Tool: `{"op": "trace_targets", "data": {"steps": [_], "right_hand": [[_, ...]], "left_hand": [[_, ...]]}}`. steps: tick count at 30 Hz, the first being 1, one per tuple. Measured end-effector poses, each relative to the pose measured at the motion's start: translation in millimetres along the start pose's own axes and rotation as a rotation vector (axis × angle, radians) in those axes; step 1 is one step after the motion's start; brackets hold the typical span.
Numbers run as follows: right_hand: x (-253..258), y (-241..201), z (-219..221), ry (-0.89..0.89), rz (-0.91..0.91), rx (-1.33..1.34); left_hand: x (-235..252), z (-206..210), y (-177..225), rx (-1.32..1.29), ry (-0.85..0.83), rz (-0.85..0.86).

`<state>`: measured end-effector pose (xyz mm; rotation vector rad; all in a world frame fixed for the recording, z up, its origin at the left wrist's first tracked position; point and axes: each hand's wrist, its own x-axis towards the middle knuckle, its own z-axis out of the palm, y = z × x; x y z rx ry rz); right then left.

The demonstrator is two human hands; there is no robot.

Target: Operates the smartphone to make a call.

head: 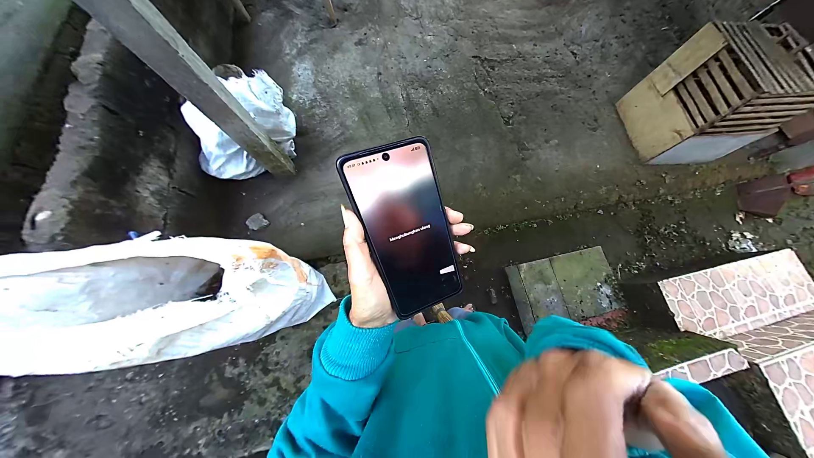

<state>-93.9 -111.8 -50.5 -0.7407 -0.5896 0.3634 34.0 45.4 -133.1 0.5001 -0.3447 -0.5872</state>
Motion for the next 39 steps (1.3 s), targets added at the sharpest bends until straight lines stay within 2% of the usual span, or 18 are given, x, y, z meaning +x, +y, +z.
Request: {"op": "trace_targets", "data": {"steps": [2, 5, 7, 9, 17, 21, 39], "right_hand": [[-6.3, -9.4, -30.5, 0.117, -0.119, -0.556], [-24.1, 17.6, -66.3, 0.387, -0.288, -1.315], [-31.0, 35.4, -79.3, 0.436, -0.303, -1.624], [-35.4, 48.1, -84.2, 0.435, -0.294, -1.769], [-33.8, 62.1, -85.7, 0.436, -0.352, -1.893], [-32.5, 63.5, -88.4, 0.425, -0.312, -1.948], [-39.3, 60.8, -84.1, 0.472, -0.352, -1.889]], "left_hand": [[-0.3, -0.9, 3.2, 0.009, -0.009, 0.009], [0.0, -0.9, 6.1, 0.007, 0.01, 0.014], [0.6, -1.8, 6.9, 0.011, 0.023, 0.012], [1.9, -2.3, 7.1, 0.013, 0.029, 0.008], [8.1, -0.4, 5.4, 0.027, 0.015, -0.006], [10.0, 0.1, 3.3, 0.022, 0.016, -0.009], [5.9, 1.5, 2.3, 0.029, 0.014, 0.018]]}}
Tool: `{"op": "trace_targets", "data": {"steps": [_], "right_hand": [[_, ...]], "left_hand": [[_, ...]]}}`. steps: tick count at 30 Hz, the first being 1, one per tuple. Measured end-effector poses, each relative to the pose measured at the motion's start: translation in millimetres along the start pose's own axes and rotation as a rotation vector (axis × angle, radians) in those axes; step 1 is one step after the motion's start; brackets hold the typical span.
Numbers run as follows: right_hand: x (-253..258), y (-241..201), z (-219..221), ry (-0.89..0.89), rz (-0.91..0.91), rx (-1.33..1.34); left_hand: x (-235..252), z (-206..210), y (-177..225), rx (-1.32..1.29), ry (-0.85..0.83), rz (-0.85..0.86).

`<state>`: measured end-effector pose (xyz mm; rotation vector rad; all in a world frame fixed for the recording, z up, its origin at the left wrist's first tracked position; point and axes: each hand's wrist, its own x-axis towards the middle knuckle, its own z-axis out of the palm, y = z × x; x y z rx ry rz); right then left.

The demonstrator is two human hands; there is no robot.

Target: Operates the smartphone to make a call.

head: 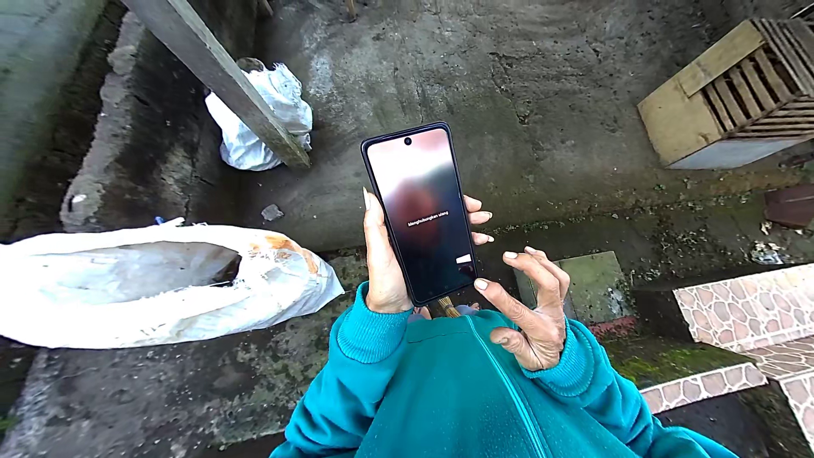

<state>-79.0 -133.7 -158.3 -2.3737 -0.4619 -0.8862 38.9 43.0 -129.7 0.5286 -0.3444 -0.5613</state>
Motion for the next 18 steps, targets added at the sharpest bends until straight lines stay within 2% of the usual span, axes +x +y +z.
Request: {"op": "trace_targets", "data": {"steps": [18], "right_hand": [[-1.5, -2.1, -0.9, -0.003, 0.008, 0.007]], "left_hand": [[0.9, 0.4, -0.2, -0.016, -0.003, 0.008]]}}
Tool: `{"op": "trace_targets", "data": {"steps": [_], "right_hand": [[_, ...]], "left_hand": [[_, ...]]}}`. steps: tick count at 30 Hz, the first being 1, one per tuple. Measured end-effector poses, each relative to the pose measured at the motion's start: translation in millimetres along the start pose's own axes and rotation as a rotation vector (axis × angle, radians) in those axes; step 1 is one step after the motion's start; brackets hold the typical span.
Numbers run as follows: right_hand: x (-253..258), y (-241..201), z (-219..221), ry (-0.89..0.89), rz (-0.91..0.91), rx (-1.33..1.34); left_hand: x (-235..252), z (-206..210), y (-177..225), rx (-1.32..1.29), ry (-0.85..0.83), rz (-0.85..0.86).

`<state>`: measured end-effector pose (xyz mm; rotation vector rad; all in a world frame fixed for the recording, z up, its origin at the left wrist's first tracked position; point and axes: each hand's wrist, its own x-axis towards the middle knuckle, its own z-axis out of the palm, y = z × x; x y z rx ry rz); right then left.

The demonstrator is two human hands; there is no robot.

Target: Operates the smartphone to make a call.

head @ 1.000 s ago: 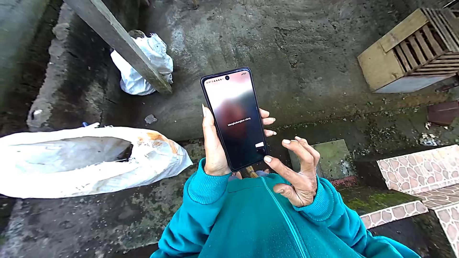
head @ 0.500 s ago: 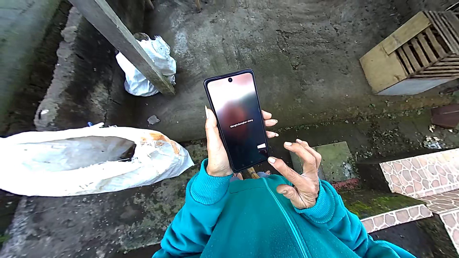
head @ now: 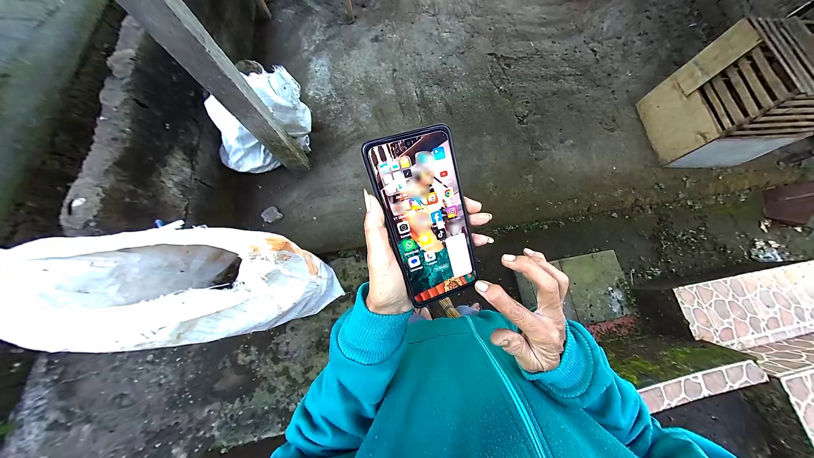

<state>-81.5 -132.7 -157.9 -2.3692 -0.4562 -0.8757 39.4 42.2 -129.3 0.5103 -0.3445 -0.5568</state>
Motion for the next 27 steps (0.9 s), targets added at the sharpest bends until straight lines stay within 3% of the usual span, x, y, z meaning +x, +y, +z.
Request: {"op": "trace_targets", "data": {"steps": [27], "right_hand": [[9.3, 1.3, 9.1, -0.009, -0.001, 0.02]], "left_hand": [[3.7, -8.5, 5.2, -0.025, -0.008, -0.012]]}}
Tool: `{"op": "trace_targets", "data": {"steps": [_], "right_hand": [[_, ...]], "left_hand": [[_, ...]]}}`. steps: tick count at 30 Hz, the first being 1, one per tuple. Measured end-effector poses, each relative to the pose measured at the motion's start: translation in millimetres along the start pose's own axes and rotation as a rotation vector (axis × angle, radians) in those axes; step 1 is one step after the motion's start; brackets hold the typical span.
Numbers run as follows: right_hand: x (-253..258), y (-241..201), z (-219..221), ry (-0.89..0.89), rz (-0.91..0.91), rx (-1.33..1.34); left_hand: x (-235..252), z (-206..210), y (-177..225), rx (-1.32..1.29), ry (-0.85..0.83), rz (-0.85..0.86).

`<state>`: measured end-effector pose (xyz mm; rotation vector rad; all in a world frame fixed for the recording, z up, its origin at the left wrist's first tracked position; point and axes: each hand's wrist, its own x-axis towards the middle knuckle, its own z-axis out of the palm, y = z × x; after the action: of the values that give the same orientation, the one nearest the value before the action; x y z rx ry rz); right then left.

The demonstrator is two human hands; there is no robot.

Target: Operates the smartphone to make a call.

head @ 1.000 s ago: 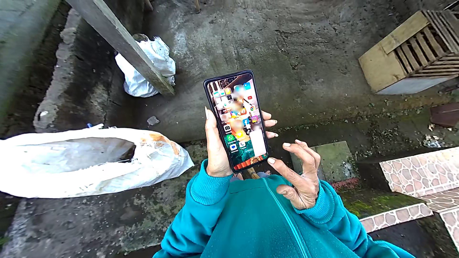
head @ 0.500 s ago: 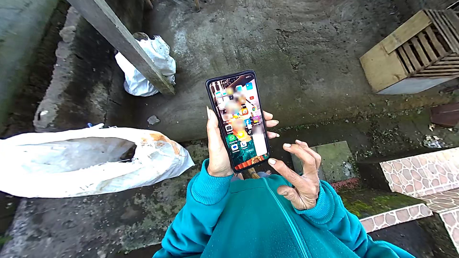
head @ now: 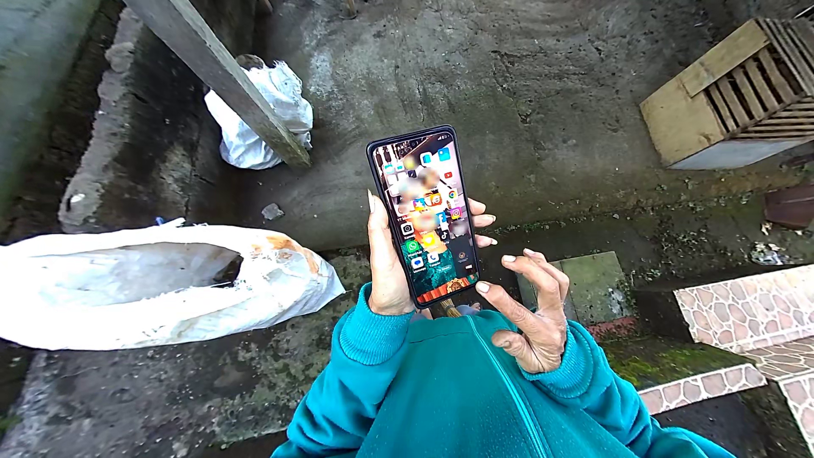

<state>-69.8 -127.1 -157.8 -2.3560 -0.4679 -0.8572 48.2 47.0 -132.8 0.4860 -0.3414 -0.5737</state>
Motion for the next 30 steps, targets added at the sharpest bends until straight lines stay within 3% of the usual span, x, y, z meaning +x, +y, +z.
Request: {"op": "trace_targets", "data": {"steps": [30], "right_hand": [[-5.7, 0.7, -7.0, 0.003, -0.006, 0.011]], "left_hand": [[-3.0, 7.4, -6.3, 0.002, 0.004, -0.004]]}}
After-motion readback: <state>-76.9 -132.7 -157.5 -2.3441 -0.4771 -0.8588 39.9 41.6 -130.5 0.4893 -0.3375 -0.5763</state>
